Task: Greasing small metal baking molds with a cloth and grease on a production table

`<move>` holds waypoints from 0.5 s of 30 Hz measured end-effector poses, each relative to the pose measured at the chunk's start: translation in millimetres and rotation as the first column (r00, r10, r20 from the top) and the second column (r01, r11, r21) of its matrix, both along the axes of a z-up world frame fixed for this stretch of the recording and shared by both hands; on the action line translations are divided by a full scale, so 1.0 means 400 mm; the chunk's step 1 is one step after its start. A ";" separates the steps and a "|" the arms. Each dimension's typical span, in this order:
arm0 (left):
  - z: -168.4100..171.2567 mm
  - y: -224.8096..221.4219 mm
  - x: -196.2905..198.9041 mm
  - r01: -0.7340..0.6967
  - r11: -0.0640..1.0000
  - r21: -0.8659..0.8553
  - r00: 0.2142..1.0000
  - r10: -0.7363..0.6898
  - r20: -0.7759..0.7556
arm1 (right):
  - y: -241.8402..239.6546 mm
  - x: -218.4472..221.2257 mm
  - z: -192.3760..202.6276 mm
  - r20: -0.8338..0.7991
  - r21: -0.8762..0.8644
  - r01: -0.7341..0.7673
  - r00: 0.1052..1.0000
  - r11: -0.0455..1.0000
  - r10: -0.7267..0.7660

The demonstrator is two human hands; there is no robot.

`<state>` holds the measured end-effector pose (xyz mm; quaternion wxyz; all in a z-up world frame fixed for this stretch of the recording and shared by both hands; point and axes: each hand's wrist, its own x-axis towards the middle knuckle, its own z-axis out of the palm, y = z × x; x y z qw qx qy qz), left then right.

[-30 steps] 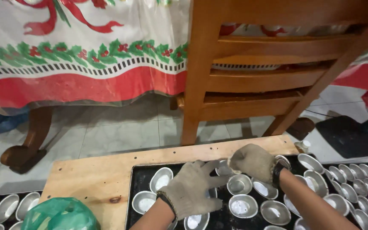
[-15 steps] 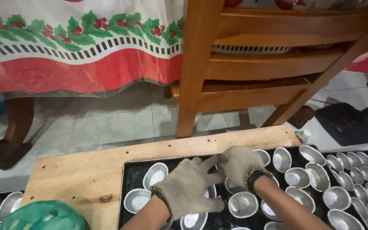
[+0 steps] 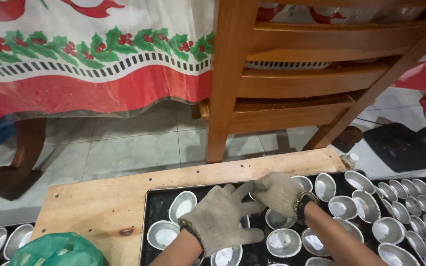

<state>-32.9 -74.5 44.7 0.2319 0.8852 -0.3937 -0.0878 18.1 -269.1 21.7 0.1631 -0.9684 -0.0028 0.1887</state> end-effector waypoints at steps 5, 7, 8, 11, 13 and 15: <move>-0.007 -0.011 -0.001 -0.035 0.998 0.048 0.997 0.032 0.069 | -0.004 -0.006 0.022 -0.045 0.051 0.007 0.999 0.999 -0.004; 0.005 -0.011 -0.004 -0.035 0.996 0.081 0.998 0.031 0.049 | -0.005 -0.021 0.034 -0.051 0.207 0.081 0.996 0.975 -0.072; 0.011 -0.011 -0.006 -0.034 0.993 0.114 0.999 0.032 0.025 | -0.005 -0.028 0.040 -0.070 0.356 0.152 0.988 0.922 -0.136; 0.019 -0.009 -0.006 -0.033 0.991 0.128 0.999 0.036 -0.022 | -0.004 -0.033 0.061 -0.180 0.506 0.251 0.966 0.825 -0.184; 0.029 -0.008 -0.007 -0.038 0.989 0.140 0.996 0.049 -0.075 | -0.005 -0.044 0.101 -0.211 0.454 0.282 0.956 0.845 -0.205; 0.020 -0.006 -0.006 -0.049 0.987 0.156 0.990 0.069 -0.125 | -0.027 -0.033 0.084 -0.237 0.405 0.304 0.946 0.862 -0.223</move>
